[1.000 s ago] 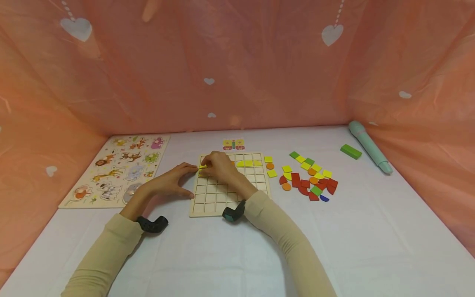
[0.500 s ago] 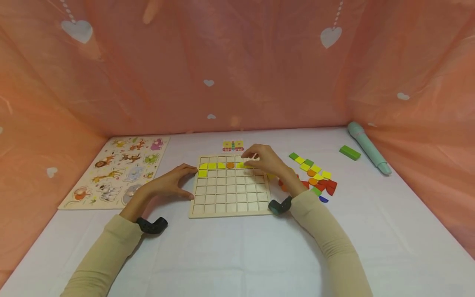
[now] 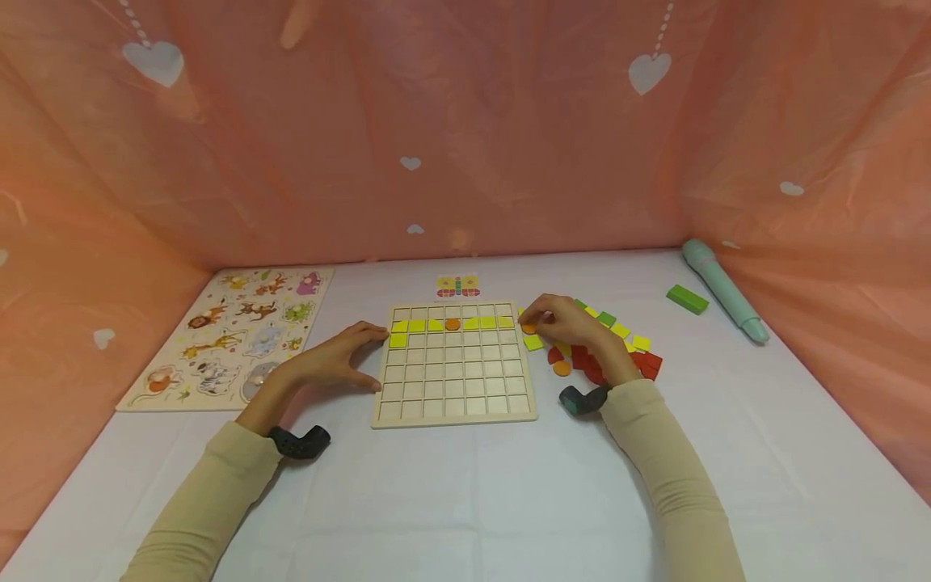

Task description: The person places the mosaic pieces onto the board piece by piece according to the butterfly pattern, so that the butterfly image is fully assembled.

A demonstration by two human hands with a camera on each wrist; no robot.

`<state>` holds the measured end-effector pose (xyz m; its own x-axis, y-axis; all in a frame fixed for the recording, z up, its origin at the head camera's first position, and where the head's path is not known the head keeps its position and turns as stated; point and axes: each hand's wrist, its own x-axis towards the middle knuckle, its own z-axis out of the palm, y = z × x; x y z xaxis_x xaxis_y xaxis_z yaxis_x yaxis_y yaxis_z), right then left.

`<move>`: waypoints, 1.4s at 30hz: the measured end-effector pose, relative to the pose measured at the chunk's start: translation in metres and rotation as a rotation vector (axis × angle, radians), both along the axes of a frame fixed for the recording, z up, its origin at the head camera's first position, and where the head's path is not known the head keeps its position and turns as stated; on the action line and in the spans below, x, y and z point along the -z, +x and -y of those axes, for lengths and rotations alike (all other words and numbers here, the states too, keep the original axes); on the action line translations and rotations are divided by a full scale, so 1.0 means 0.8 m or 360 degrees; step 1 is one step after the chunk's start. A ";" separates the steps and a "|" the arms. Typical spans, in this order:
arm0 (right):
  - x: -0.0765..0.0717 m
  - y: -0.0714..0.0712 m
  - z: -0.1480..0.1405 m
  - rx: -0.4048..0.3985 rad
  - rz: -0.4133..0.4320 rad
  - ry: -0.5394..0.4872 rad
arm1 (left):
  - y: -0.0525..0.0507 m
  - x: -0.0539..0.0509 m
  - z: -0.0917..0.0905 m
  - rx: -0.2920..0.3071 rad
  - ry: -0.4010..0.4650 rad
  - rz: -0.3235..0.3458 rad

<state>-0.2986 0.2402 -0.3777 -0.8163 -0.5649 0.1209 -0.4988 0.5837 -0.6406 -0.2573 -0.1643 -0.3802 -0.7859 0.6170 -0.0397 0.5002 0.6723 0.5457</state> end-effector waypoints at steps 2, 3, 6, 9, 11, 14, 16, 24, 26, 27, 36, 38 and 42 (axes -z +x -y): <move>0.001 0.000 -0.002 0.0008 -0.0001 0.0029 | 0.001 -0.001 0.000 0.0000 0.0000 -0.0001; 0.002 0.000 -0.002 0.0013 0.0006 0.0036 | 0.001 -0.001 0.000 0.0001 0.0000 -0.0005; 0.002 0.002 -0.002 0.0042 0.0035 0.0051 | 0.001 -0.002 -0.001 0.0005 0.0004 -0.0008; 0.001 0.002 -0.002 0.0076 0.0080 0.0053 | 0.002 -0.003 -0.001 0.0006 0.0008 -0.0008; 0.002 0.002 -0.001 0.0101 0.0100 0.0053 | 0.002 -0.003 -0.001 0.0008 0.0013 -0.0006; 0.003 0.001 -0.001 0.0115 0.0101 0.0056 | 0.002 -0.003 -0.001 0.0004 0.0011 -0.0003; 0.004 0.001 -0.001 0.0129 0.0110 0.0052 | 0.001 -0.002 -0.001 -0.0001 0.0008 -0.0002; -0.004 0.001 -0.001 0.0162 0.0082 0.0126 | 0.001 -0.001 0.000 -0.0004 0.0005 -0.0003; -0.011 0.001 0.003 0.0145 0.0025 0.0126 | 0.000 0.000 0.000 -0.0004 0.0002 -0.0004; -0.015 0.000 0.007 0.0136 -0.0008 0.0116 | 0.000 0.000 0.000 -0.0007 0.0001 -0.0001; -0.047 -0.002 0.091 -0.0021 -0.0261 0.0026 | 0.001 -0.001 0.000 -0.0010 -0.0007 -0.0003; -0.049 -0.002 0.114 -0.0058 -0.0288 0.0019 | 0.001 -0.002 0.000 -0.0008 -0.0007 -0.0002; -0.047 0.000 0.158 -0.0102 -0.0298 0.0009 | 0.002 -0.002 0.000 0.0002 -0.0001 0.0001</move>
